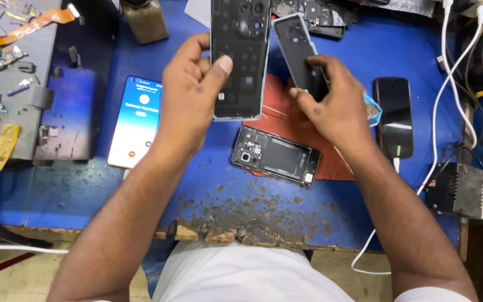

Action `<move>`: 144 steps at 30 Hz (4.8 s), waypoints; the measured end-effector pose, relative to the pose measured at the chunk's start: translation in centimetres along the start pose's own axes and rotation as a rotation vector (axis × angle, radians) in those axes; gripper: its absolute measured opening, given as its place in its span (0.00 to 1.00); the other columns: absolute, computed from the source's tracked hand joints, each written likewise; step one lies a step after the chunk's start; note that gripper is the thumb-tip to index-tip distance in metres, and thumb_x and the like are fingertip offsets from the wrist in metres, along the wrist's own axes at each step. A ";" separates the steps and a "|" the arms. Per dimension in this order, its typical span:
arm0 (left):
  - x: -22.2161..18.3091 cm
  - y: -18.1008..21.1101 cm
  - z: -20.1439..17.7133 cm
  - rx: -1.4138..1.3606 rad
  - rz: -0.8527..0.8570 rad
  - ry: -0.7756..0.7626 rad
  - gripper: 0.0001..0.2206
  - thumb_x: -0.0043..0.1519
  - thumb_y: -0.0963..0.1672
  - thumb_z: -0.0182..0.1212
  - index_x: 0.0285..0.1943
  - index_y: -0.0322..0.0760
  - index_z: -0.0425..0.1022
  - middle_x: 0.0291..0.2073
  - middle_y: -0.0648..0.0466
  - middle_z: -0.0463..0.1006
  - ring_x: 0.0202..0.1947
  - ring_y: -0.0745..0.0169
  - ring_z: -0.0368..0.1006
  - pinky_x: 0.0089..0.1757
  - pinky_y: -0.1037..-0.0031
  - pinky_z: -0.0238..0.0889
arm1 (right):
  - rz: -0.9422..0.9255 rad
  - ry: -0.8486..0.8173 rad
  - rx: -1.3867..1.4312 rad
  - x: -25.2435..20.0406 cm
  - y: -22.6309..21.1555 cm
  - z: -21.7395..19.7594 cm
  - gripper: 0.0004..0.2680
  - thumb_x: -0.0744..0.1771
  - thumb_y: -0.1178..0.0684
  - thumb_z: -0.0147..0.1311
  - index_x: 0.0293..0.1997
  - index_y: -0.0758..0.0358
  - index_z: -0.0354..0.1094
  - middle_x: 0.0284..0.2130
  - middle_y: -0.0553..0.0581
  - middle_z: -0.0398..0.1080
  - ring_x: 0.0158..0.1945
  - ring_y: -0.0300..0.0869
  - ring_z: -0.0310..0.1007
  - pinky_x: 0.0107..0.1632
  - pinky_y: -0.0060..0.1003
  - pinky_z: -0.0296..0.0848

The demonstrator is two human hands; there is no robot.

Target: The person handles a mobile phone's internal components, removing and positioning a back panel and small internal parts on a blue workbench using a small metal tool and their hands.

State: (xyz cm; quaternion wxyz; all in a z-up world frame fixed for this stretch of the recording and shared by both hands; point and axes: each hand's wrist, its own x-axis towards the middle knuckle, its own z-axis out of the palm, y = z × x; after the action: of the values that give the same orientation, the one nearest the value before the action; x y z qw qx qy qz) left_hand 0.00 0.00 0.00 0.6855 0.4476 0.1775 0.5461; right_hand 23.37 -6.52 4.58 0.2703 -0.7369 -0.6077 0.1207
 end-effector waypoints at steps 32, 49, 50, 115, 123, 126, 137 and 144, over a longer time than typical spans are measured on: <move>-1.9 1.5 0.7 -0.047 -0.106 0.017 0.12 0.71 0.38 0.52 0.63 0.29 0.67 0.38 0.52 0.81 0.38 0.76 0.76 0.42 0.82 0.69 | -0.396 0.001 -0.230 -0.6 -1.8 -1.3 0.20 0.67 0.56 0.64 0.66 0.65 0.63 0.66 0.69 0.64 0.72 0.60 0.62 0.70 0.50 0.64; -1.6 -0.3 0.4 -0.102 -0.198 -0.006 0.11 0.70 0.38 0.53 0.61 0.29 0.68 0.39 0.53 0.81 0.37 0.75 0.75 0.41 0.80 0.68 | -0.249 0.191 -0.226 -5.6 1.9 -3.9 0.04 0.69 0.64 0.62 0.47 0.66 0.76 0.41 0.58 0.78 0.40 0.40 0.80 0.42 0.30 0.76; -1.6 -0.2 0.5 -0.117 -0.203 -0.011 0.11 0.70 0.38 0.53 0.60 0.29 0.68 0.39 0.52 0.81 0.38 0.75 0.76 0.42 0.79 0.69 | -0.251 0.184 -0.234 -5.6 1.9 -3.9 0.04 0.69 0.64 0.62 0.46 0.66 0.76 0.41 0.59 0.78 0.40 0.41 0.80 0.42 0.30 0.76; -1.7 -2.2 1.5 0.451 0.029 -0.020 0.08 0.66 0.37 0.55 0.52 0.34 0.76 0.41 0.52 0.84 0.42 0.66 0.80 0.46 0.74 0.72 | -0.266 0.227 -0.700 -2.3 8.0 -3.3 0.11 0.69 0.60 0.63 0.55 0.66 0.67 0.42 0.65 0.74 0.46 0.60 0.70 0.53 0.52 0.69; -1.8 -2.5 2.1 0.422 0.156 0.000 0.20 0.65 0.35 0.54 0.65 0.44 0.69 0.56 0.45 0.80 0.51 0.54 0.82 0.51 0.69 0.73 | -0.419 0.265 -0.756 -2.5 7.8 -3.2 0.06 0.68 0.59 0.64 0.45 0.65 0.70 0.37 0.63 0.73 0.41 0.56 0.71 0.47 0.48 0.69; -1.9 -1.2 1.9 0.375 0.228 0.007 0.32 0.63 0.34 0.51 0.77 0.50 0.57 0.67 0.42 0.72 0.56 0.47 0.78 0.53 0.66 0.73 | -0.442 0.322 -0.748 -2.9 7.6 -3.6 0.06 0.67 0.60 0.64 0.45 0.65 0.72 0.36 0.62 0.74 0.39 0.52 0.73 0.48 0.43 0.72; -0.9 -2.4 2.1 0.391 0.124 0.131 0.25 0.61 0.40 0.58 0.70 0.37 0.63 0.50 0.36 0.80 0.53 0.37 0.76 0.52 0.57 0.69 | -0.474 0.066 0.277 -0.5 -8.5 -2.8 0.03 0.75 0.61 0.57 0.52 0.68 0.69 0.44 0.56 0.75 0.46 0.35 0.77 0.53 0.25 0.77; -0.3 -2.8 1.5 0.409 0.165 0.227 0.20 0.61 0.42 0.57 0.64 0.35 0.66 0.46 0.35 0.79 0.52 0.34 0.75 0.50 0.55 0.68 | -1.001 -0.035 -0.096 1.2 -26.3 3.1 0.04 0.69 0.68 0.63 0.46 0.72 0.75 0.37 0.61 0.77 0.39 0.39 0.77 0.42 0.29 0.74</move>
State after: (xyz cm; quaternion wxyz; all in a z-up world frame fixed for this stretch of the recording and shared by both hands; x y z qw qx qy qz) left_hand 2.62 -0.95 -1.53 0.5093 0.5257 0.3231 0.5998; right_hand 0.25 -1.56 16.56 0.2504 -0.3647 -0.8959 -0.0393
